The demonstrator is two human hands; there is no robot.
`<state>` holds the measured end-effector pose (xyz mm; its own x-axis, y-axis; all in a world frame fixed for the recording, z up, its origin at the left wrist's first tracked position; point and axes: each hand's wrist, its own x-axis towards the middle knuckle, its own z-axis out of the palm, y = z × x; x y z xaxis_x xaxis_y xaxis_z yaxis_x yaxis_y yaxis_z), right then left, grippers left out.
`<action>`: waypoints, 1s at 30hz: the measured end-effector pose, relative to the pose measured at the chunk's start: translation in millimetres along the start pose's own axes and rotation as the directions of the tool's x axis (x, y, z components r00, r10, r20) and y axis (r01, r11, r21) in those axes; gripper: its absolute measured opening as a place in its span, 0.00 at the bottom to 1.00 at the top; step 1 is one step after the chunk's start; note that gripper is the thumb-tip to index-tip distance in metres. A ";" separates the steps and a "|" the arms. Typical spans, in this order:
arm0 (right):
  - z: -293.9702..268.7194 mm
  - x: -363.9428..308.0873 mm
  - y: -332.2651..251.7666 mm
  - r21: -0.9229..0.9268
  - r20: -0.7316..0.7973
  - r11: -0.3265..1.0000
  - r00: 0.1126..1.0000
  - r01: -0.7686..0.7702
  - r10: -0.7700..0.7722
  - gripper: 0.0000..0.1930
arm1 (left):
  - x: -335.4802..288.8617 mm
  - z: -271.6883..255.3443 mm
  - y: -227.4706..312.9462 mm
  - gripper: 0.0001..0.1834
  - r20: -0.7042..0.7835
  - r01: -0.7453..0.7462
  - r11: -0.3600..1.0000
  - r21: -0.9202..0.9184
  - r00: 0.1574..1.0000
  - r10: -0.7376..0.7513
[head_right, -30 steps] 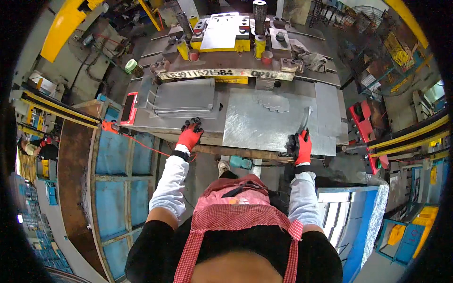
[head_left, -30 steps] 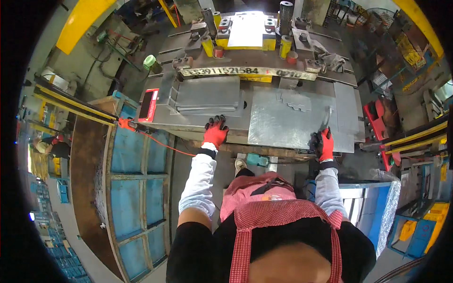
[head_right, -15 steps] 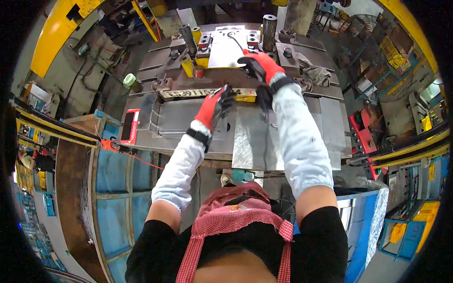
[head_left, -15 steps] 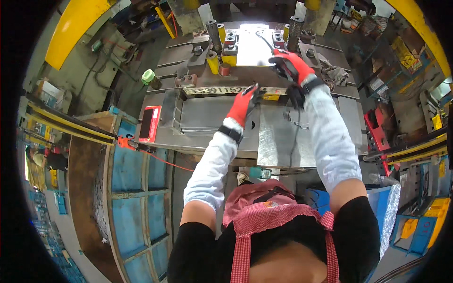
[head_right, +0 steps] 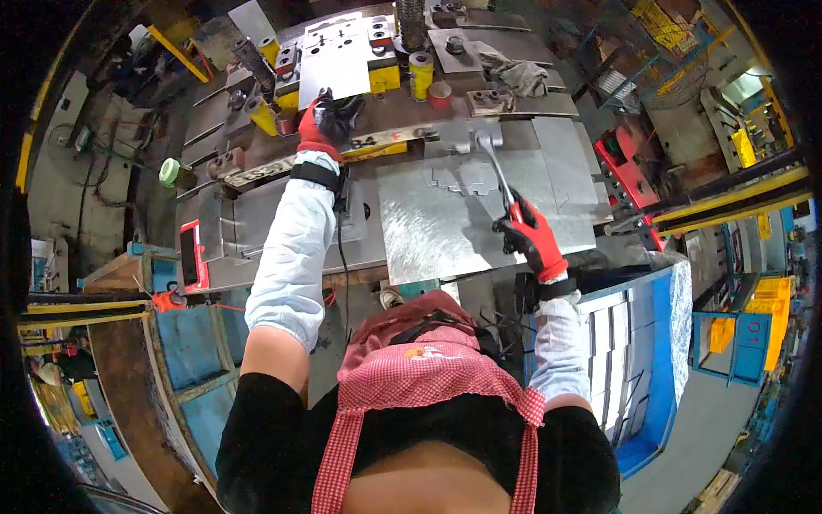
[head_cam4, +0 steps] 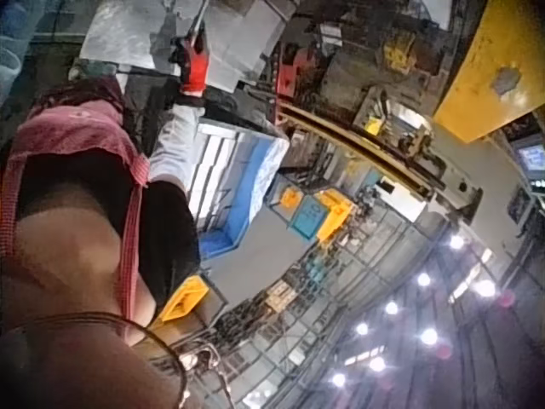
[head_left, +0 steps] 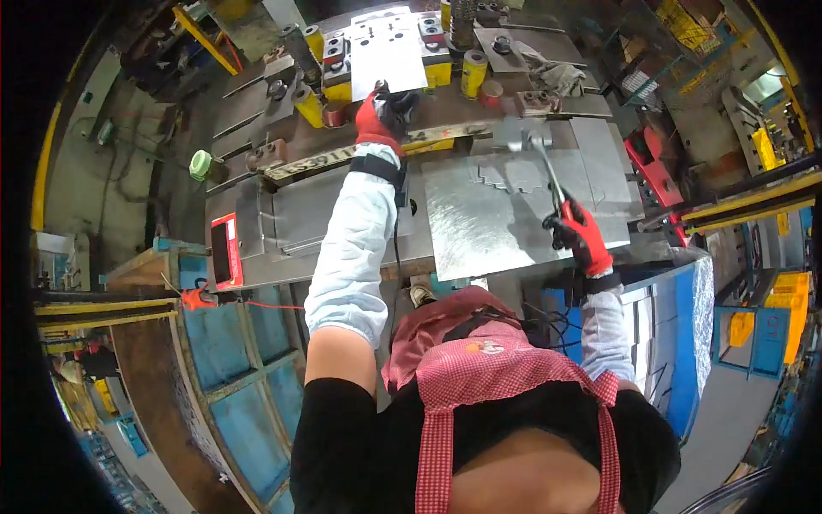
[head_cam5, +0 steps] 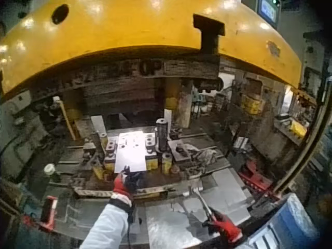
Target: Operating a press machine to stamp or cut metal plates, including positioning the plates and using an air blower.
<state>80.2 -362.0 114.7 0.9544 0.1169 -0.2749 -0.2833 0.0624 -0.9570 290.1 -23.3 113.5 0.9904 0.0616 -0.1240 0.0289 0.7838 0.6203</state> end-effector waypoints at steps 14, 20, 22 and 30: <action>21.8 -31.7 -44.3 -0.334 0.095 0.917 0.976 0.218 -0.198 0.33 | -182.3 22.7 166.9 0.09 0.061 -0.167 0.347 0.923 0.954 0.295; 88.0 -33.8 -74.5 -0.566 0.601 0.372 0.676 0.736 -0.426 0.35 | -161.3 18.3 173.2 0.11 0.699 -0.777 -0.370 0.509 0.624 -0.349; 86.6 -27.0 -53.1 -0.409 0.596 0.726 0.765 0.552 -0.246 0.36 | -155.7 39.4 159.0 0.12 0.542 -0.544 0.114 0.831 0.749 -0.380; 98.9 -0.5 -59.7 0.265 0.409 0.964 0.909 -0.031 -0.083 0.25 | -128.6 -18.1 138.0 0.21 0.308 -0.022 0.879 0.476 0.941 -0.143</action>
<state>87.3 -267.7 181.2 0.8520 0.5066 -0.1323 -0.3277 0.3189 -0.8893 164.3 88.2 201.0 0.9692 -0.2441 0.0332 0.0678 0.3938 0.9167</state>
